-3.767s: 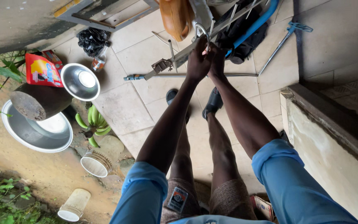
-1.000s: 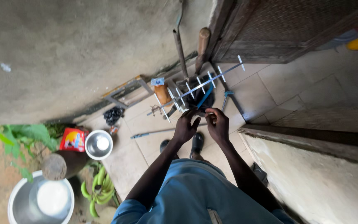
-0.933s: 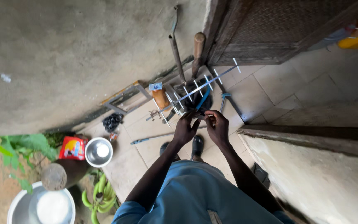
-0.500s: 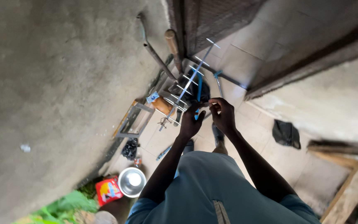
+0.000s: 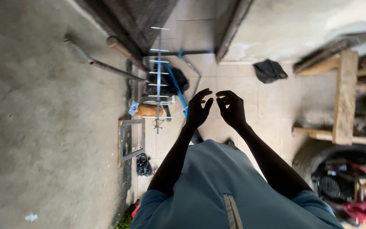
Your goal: The person assembles a television antenna by hand, sliding metal rods through a central rail and fitting various components together.
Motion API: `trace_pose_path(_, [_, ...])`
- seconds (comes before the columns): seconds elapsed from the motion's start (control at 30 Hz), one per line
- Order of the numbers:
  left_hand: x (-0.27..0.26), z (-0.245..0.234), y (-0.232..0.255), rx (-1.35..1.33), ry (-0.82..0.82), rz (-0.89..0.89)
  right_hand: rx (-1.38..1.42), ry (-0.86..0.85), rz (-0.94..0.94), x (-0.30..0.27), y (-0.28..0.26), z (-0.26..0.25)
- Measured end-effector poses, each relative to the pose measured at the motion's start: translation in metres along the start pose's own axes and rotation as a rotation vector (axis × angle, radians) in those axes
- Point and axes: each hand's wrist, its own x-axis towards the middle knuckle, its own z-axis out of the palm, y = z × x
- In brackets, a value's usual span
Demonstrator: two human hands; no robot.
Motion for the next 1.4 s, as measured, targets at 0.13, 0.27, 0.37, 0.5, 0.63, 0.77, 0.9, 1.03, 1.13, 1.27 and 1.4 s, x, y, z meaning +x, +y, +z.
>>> trace_pose_path(0.13, [-0.006,0.056,0.015,0.025,-0.150,0.053,-0.005,0.120,0.043,-0.040,0.015,-0.042])
trace_pose_path(0.27, [-0.021,0.108,0.034,0.029,-0.272,0.115,-0.028,0.247,0.071,-0.089,0.028,-0.084])
trace_pose_path(0.37, [-0.042,0.145,0.051,0.009,-0.362,0.146,-0.021,0.326,0.104,-0.129,0.037,-0.112])
trace_pose_path(0.5, [-0.073,0.193,0.078,0.003,-0.489,0.147,-0.033,0.435,0.143,-0.182,0.047,-0.151])
trace_pose_path(0.63, [-0.101,0.229,0.098,0.007,-0.566,0.147,-0.058,0.517,0.245,-0.229,0.051,-0.183])
trace_pose_path(0.77, [-0.123,0.261,0.115,0.011,-0.639,0.162,-0.046,0.597,0.289,-0.271,0.053,-0.208])
trace_pose_path(0.9, [-0.152,0.301,0.126,0.002,-0.739,0.174,-0.048,0.682,0.339,-0.309,0.062,-0.232])
trace_pose_path(1.03, [-0.179,0.333,0.136,-0.021,-0.844,0.202,-0.044,0.731,0.377,-0.344,0.072,-0.250])
trace_pose_path(1.13, [-0.185,0.354,0.144,-0.048,-0.902,0.162,-0.068,0.775,0.394,-0.358,0.081,-0.264])
trace_pose_path(1.27, [-0.173,0.385,0.152,-0.076,-0.942,0.198,-0.025,0.856,0.459,-0.362,0.087,-0.284])
trace_pose_path(1.4, [-0.155,0.424,0.157,-0.102,-0.991,0.203,-0.020,0.915,0.499,-0.357,0.100,-0.309])
